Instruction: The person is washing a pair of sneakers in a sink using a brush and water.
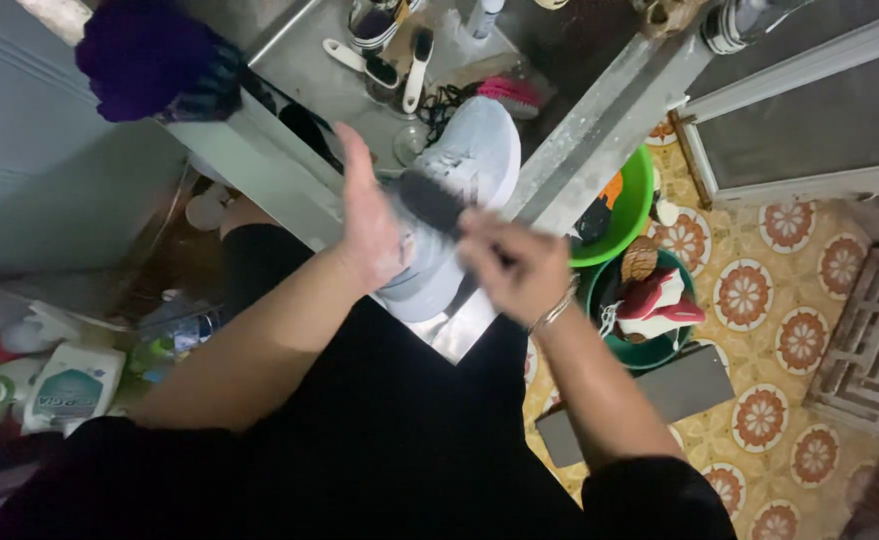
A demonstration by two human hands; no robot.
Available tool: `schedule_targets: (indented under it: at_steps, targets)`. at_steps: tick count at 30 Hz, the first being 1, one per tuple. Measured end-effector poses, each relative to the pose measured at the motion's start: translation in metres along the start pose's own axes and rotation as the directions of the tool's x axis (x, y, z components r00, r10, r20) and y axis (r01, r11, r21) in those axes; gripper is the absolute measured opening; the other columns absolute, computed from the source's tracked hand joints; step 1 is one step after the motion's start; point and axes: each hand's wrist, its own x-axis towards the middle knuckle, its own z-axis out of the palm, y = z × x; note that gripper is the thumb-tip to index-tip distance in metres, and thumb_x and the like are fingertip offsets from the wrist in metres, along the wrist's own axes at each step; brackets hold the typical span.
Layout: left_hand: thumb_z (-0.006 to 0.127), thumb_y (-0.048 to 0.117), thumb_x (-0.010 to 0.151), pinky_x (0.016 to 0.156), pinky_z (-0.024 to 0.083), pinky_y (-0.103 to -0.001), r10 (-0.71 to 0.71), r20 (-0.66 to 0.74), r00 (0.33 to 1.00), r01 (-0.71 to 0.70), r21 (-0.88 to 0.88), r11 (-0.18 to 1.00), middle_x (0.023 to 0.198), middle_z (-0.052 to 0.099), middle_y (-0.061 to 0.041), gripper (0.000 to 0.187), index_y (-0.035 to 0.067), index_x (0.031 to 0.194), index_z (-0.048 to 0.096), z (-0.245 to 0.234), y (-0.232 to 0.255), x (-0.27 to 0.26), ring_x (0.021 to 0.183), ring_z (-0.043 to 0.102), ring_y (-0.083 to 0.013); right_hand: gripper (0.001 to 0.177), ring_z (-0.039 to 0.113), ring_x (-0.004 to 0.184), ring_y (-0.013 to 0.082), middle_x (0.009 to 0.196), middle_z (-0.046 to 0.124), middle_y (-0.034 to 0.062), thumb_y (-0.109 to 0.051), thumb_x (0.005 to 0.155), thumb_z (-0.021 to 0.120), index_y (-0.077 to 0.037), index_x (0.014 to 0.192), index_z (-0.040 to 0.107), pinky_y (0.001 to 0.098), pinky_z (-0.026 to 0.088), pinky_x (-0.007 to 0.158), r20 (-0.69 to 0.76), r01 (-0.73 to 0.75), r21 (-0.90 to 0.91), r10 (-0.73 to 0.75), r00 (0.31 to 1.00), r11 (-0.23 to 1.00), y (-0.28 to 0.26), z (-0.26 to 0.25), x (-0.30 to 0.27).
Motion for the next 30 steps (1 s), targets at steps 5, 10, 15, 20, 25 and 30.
schedule_targets:
  at_steps: [5, 10, 15, 20, 25, 30]
  targets:
    - [0.034, 0.092, 0.082, 0.109, 0.052, -0.049, 0.082, -0.09, 0.993, -0.055, 0.267, 0.962, 0.14, 0.063, -0.023, 0.119, -0.003, 0.152, 0.046, 0.017, -0.006, -0.001, 0.123, 0.065, -0.036, 0.023, 0.079, 0.087, 0.0214, 0.102, 0.08, 0.0159, -0.014, 0.086, 0.086, -0.003, 0.104, 0.079, 0.029, 0.062, 0.078, 0.084, 0.004, 0.085, -0.011, 0.996, 0.996, 0.032, -0.007, -0.009]
    - [0.036, 0.091, 0.081, 0.117, 0.046, -0.05, 0.078, -0.135, 0.988, -0.042, 0.256, 0.966, 0.145, 0.06, -0.023, 0.12, -0.004, 0.153, 0.045, 0.014, -0.001, 0.0, 0.131, 0.06, -0.0367, 0.021, 0.078, 0.095, 0.0237, 0.106, 0.078, 0.017, -0.013, 0.09, 0.083, -0.002, 0.107, 0.078, 0.0313, 0.062, 0.086, 0.026, 0.017, 0.048, -0.018, 0.999, 0.999, 0.002, 0.002, -0.015]
    - [0.037, 0.09, 0.083, 0.118, 0.044, -0.05, 0.141, -0.107, 0.984, -0.111, 0.248, 0.962, 0.148, 0.058, -0.022, 0.117, -0.002, 0.155, 0.045, 0.01, 0.007, -0.002, 0.133, 0.058, -0.036, 0.018, 0.078, 0.078, 0.018, 0.096, 0.08, 0.0146, -0.015, 0.085, 0.086, -0.004, 0.099, 0.081, 0.027, 0.061, 0.069, 0.064, -0.067, 0.07, 0.063, 0.996, 0.995, 0.034, 0.0, -0.025]
    - [0.039, 0.09, 0.082, 0.117, 0.044, -0.049, 0.14, -0.109, 0.984, -0.105, 0.277, 0.955, 0.147, 0.057, -0.022, 0.12, -0.007, 0.153, 0.043, -0.008, 0.012, 0.003, 0.132, 0.058, -0.0356, 0.024, 0.078, 0.082, 0.0216, 0.091, 0.078, 0.0147, -0.023, 0.088, 0.086, -0.01, 0.107, 0.083, 0.0341, 0.061, 0.074, 0.173, -0.084, -0.133, 0.107, 0.979, 0.988, 0.018, 0.005, -0.035]
    - [0.04, 0.094, 0.078, 0.119, 0.044, -0.048, 0.116, -0.112, 0.987, -0.074, 0.326, 0.942, 0.149, 0.056, -0.026, 0.13, -0.013, 0.152, 0.041, -0.008, 0.012, 0.001, 0.135, 0.057, -0.0369, 0.021, 0.078, 0.083, 0.0196, 0.098, 0.078, 0.0149, -0.022, 0.089, 0.083, -0.008, 0.104, 0.081, 0.0326, 0.062, 0.072, 0.118, -0.088, -0.079, 0.097, 0.988, 0.993, 0.04, -0.006, -0.024]
    - [0.038, 0.094, 0.073, 0.117, 0.045, -0.048, 0.156, -0.181, 0.971, -0.08, 0.367, 0.927, 0.146, 0.058, -0.029, 0.132, -0.014, 0.149, 0.042, -0.008, 0.02, -0.002, 0.134, 0.059, -0.0389, 0.021, 0.077, 0.079, 0.0212, 0.089, 0.078, 0.0133, -0.022, 0.09, 0.087, -0.01, 0.106, 0.085, 0.0342, 0.061, 0.071, 0.167, -0.058, -0.095, 0.073, 0.983, 0.994, 0.017, -0.001, -0.024]
